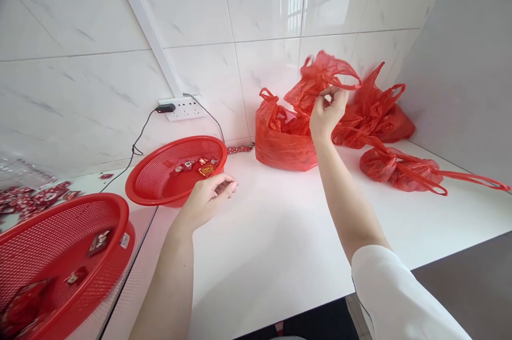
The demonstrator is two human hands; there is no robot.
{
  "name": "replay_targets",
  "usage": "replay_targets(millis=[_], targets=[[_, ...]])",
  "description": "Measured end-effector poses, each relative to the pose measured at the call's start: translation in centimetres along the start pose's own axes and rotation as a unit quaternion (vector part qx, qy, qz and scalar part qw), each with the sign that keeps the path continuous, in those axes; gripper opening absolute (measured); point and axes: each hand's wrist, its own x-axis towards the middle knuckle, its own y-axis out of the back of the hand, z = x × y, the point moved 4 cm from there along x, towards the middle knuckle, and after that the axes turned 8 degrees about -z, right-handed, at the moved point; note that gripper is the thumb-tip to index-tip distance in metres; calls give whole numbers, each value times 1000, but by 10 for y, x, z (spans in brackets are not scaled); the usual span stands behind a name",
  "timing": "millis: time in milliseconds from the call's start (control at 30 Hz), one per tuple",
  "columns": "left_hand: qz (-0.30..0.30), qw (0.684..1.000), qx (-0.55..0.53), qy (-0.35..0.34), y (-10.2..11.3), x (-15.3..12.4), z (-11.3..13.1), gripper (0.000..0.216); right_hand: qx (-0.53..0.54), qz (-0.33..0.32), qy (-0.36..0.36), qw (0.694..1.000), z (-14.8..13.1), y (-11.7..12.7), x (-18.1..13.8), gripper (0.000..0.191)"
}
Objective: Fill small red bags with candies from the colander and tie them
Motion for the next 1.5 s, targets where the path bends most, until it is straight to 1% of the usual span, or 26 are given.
replay_targets(millis=[67, 100, 133, 200, 233, 267, 333, 367, 400, 433, 467, 567, 633, 733, 867, 900, 967, 1033, 1067, 1100, 1133, 1200, 1333, 1367, 1433, 1500], targets=[[10, 1000, -11, 4, -1, 1, -1, 27, 34, 35, 29, 998, -19, 13, -13, 19], [18, 999, -28, 6, -1, 1, -1, 28, 53, 34, 47, 997, -29, 19, -23, 16], [28, 998, -54, 5, -2, 2, -1, 31, 69, 14, 67, 995, -40, 24, -34, 12], [46, 989, -137, -11, -4, 4, -1, 45, 99, -94, 116, 984, -64, 27, -62, 8], [55, 980, -188, -33, -6, 5, 0, 53, 119, -177, 149, 966, -77, 27, -78, 8], [63, 967, -239, -62, -7, 6, 1, 60, 150, -268, 184, 934, -89, 25, -94, 10], [85, 932, -333, -115, -7, 9, 3, 65, 235, -409, 243, 848, -110, 25, -125, 10], [97, 914, -375, -121, -7, 10, 1, 61, 272, -455, 260, 807, -117, 26, -136, 8], [112, 898, -412, -112, -7, 11, -2, 55, 300, -481, 268, 779, -121, 27, -142, 8], [129, 883, -443, -91, -6, 12, -6, 48, 316, -493, 264, 766, -123, 28, -146, 8], [148, 870, -465, -65, -4, 13, -11, 42, 321, -495, 254, 766, -123, 29, -146, 8], [227, 847, -480, -31, 7, 12, -25, 34, 300, -463, 218, 805, -111, 31, -135, 10], [285, 842, -456, -40, 17, 10, -31, 32, 277, -458, 199, 821, -100, 33, -128, 11], [345, 847, -403, -36, 28, 6, -36, 29, 247, -489, 159, 821, -82, 35, -120, 10], [339, 878, -337, -32, 32, 5, -37, 26, 166, -574, 66, 799, -63, 40, -114, 6], [331, 890, -311, -36, 32, 5, -36, 25, 144, -577, 46, 803, -61, 43, -113, 5], [304, 918, -250, -41, 30, 6, -35, 24, 132, -526, 21, 840, -63, 51, -107, 2], [268, 945, -184, -46, 25, 7, -31, 25, 192, -429, 12, 882, -72, 61, -105, 5], [250, 955, -150, -53, 22, 8, -29, 25, 239, -393, 8, 888, -79, 64, -106, 7], [235, 963, -116, -65, 19, 9, -26, 25, 284, -378, 4, 881, -86, 65, -110, 8], [226, 967, -84, -82, 15, 9, -22, 25, 316, -384, 0, 867, -93, 62, -116, 8], [219, 967, -31, -123, 8, 9, -14, 23, 325, -441, -10, 837, -104, 51, -131, 9], [281, 938, 48, -200, 1, 4, -5, 22, 283, -553, -40, 783, -109, 21, -156, 22], [304, 927, 67, -210, 1, 2, -5, 22, 277, -589, -44, 758, -108, 15, -161, 24], [349, 909, 88, -213, 3, 0, -7, 19, 229, -690, -49, 685, -104, 8, -172, 22], [382, 901, 70, -194, 9, 0, -11, 15, 115, -784, -50, 608, -95, 6, -182, 19]])
